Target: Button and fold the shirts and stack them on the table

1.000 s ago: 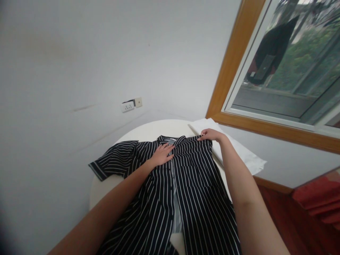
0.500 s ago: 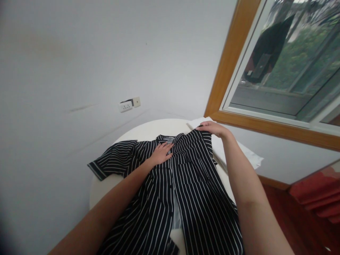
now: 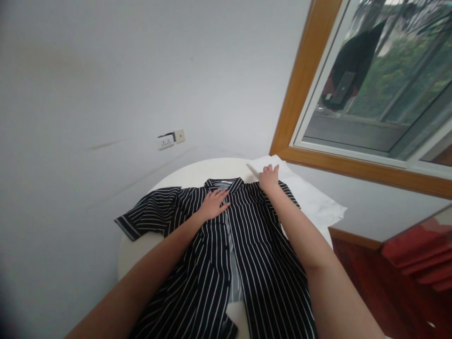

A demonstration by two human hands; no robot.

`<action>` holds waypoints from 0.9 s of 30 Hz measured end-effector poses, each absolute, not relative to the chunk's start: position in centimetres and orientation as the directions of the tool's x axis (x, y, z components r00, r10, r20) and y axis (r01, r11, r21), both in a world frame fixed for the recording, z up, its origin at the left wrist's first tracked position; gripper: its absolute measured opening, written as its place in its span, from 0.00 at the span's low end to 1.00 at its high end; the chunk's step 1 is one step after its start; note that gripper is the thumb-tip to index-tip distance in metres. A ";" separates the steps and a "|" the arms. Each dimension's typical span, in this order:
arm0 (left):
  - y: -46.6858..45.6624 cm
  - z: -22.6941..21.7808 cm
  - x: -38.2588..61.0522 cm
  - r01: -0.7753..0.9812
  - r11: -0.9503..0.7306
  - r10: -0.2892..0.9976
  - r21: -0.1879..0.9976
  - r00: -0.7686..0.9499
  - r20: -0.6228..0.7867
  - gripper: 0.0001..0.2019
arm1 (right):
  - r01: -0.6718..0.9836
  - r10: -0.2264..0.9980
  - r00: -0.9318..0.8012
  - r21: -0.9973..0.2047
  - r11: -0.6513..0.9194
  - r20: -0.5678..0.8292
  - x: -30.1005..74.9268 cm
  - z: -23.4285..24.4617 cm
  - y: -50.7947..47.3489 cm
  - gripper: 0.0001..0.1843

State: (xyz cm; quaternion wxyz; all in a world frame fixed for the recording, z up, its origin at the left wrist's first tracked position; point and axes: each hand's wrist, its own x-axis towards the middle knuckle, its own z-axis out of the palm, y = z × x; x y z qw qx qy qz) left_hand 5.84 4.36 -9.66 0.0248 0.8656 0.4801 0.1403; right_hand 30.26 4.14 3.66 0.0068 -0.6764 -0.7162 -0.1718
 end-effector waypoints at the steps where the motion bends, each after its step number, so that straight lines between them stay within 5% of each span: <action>1: 4.3 -9.6 5.8 0.822 -0.541 0.836 0.177 0.503 0.222 0.31 | 0.970 0.966 -0.116 0.237 0.060 0.230 29.7 2.4 4.1 0.21; 6: 4.3 -9.7 5.7 0.816 -0.552 0.828 0.175 0.510 0.235 0.31 | 0.981 0.983 -0.183 0.058 0.183 0.000 27.1 -3.2 3.8 0.23; 13: 4.6 -9.9 5.8 0.803 -0.574 0.814 0.159 0.540 0.214 0.30 | 0.986 0.996 -0.034 -0.164 0.020 -0.085 26.4 -7.6 1.6 0.36; 20: 1.2 -10.0 5.5 0.729 -0.675 0.734 0.115 0.648 0.204 0.30 | 0.994 0.954 0.071 -0.060 -0.092 -0.292 24.8 -5.6 -2.8 0.45; 23: 0.5 -9.9 5.4 0.719 -0.685 0.725 0.117 0.659 0.201 0.30 | 0.998 0.971 0.030 -0.044 -0.041 -0.238 25.5 -4.9 -2.6 0.47; 27: 1.4 -9.1 5.6 0.803 -0.581 0.807 0.133 0.546 0.227 0.33 | 0.978 0.991 -0.130 -0.169 0.122 -0.035 26.0 -6.2 -1.5 0.41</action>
